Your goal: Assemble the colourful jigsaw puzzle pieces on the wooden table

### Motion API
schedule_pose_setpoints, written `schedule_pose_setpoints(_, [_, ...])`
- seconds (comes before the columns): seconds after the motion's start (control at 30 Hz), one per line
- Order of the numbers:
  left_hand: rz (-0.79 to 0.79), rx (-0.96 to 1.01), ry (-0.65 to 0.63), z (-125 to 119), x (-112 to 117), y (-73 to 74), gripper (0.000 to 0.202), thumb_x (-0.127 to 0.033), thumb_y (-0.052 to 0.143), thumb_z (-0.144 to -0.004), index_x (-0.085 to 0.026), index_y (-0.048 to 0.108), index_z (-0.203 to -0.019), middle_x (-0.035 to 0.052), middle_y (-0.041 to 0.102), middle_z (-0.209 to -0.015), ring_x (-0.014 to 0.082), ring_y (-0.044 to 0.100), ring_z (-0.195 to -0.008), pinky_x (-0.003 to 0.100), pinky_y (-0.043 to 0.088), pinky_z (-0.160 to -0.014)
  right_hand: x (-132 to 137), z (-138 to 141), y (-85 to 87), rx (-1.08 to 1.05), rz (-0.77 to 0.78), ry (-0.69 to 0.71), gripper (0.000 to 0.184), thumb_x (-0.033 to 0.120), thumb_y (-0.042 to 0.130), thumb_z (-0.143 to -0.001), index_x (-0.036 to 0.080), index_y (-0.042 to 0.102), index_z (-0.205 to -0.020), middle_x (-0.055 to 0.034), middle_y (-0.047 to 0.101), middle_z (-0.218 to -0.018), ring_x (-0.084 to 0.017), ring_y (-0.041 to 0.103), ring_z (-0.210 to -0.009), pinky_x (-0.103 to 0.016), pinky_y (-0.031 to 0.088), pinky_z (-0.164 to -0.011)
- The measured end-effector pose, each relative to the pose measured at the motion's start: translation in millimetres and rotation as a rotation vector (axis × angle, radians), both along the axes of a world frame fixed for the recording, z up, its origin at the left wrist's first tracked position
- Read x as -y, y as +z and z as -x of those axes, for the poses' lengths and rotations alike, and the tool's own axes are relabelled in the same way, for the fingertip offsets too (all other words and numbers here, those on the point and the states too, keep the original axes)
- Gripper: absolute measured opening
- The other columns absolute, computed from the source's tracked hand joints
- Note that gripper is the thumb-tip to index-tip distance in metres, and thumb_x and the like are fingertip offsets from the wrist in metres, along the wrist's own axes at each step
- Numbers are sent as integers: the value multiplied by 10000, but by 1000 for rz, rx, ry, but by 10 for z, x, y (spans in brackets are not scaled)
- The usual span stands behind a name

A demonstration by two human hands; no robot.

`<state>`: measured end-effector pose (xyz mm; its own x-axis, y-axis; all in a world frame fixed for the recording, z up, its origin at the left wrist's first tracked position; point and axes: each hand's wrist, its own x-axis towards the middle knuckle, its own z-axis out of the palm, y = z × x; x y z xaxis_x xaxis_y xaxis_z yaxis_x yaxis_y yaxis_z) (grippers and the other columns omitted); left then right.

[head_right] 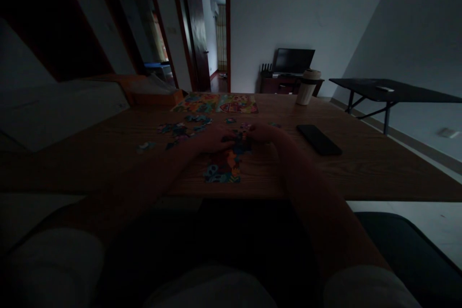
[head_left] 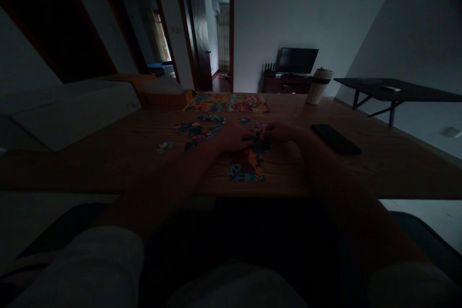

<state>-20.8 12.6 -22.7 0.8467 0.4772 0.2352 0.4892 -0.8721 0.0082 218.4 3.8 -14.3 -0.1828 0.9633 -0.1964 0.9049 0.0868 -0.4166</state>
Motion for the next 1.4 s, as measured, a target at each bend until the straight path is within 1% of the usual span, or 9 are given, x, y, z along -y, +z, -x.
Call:
schedule_pose_setpoints(0.17, [76, -51, -5, -50, 55, -13, 375, -353, 550, -1014, -192, 712, -1310, 82, 697, -1330, 250, 625, -1239, 348, 435, -1092, 11, -2, 1, 9, -38, 9, 313, 393, 688, -913, 171, 736, -1128, -70, 739, -1012, -143, 665, -770, -199, 482, -641])
schedule_pose_setpoints(0.37, [115, -30, -40, -68, 105, 12, 372, -363, 539, -1017, -209, 706, -1310, 61, 699, -1323, 231, 631, -1212, 312, 441, -1063, 51, 7, 47, -12, -5, 46, 301, 370, 698, -910, 199, 733, -1156, -54, 742, -1019, -138, 667, -766, -200, 495, -653])
schedule_pose_setpoints(0.53, [99, -64, -22, -84, 144, 31, 366, -376, 535, -1011, -206, 711, -1284, 76, 722, -1253, 265, 640, -1164, 363, 444, -1036, 91, 17, 83, -17, -8, 40, 285, 348, 709, -905, 202, 744, -1147, -54, 745, -1024, -133, 666, -767, -204, 503, -685])
schedule_pose_setpoints(0.7, [90, -76, 3, -81, 155, 31, 382, -421, 544, -1002, -217, 702, -1283, 85, 723, -1196, 264, 636, -1133, 342, 466, -962, 134, 31, 139, 7, 28, 25, 320, 392, 726, -893, 176, 736, -1130, -82, 736, -1051, -136, 658, -754, -204, 473, -611])
schedule_pose_setpoints(0.97, [49, -86, -5, -83, 139, 30, 332, -388, 551, -998, -209, 735, -1208, 78, 738, -1132, 257, 650, -1081, 339, 465, -953, 59, 32, 56, 66, -49, 64, 253, 355, 737, -891, 168, 734, -1063, -74, 742, -1010, -170, 680, -852, -223, 486, -666])
schedule_pose_setpoints(1.13, [58, -80, 0, -68, 116, 21, 385, -429, 544, -996, -223, 699, -1282, 90, 722, -1195, 270, 642, -1123, 358, 469, -975, 33, 15, 32, 49, -41, 70, 254, 371, 730, -895, 179, 745, -1061, -81, 742, -1024, -173, 682, -847, -232, 511, -716])
schedule_pose_setpoints(1.2, [73, -40, 48, -27, 92, 69, 451, -461, 520, -1009, -229, 645, -1376, 96, 704, -1262, 272, 639, -1157, 364, 465, -1001, 13, -15, 32, 53, -97, 44, 242, 340, 702, -916, 176, 746, -1088, -89, 740, -1053, -173, 679, -866, -229, 510, -736])
schedule_pose_setpoints(1.27, [90, 23, 144, 53, 55, 152, 498, -499, 485, -1025, -235, 608, -1428, 96, 667, -1353, 278, 619, -1220, 369, 455, -1033, -12, -64, 39, 41, -202, -12, 244, 308, 659, -945, 159, 737, -1121, -102, 732, -1100, -172, 675, -907, -224, 506, -765])
schedule_pose_setpoints(1.4, [161, 110, 379, 310, -43, 358, 466, -465, 489, -1024, -220, 649, -1386, 98, 645, -1401, 291, 605, -1257, 397, 449, -1067, -51, -170, 43, -33, -374, -149, 254, 284, 613, -965, 121, 726, -1124, -124, 725, -1098, -173, 671, -916, -223, 496, -764])
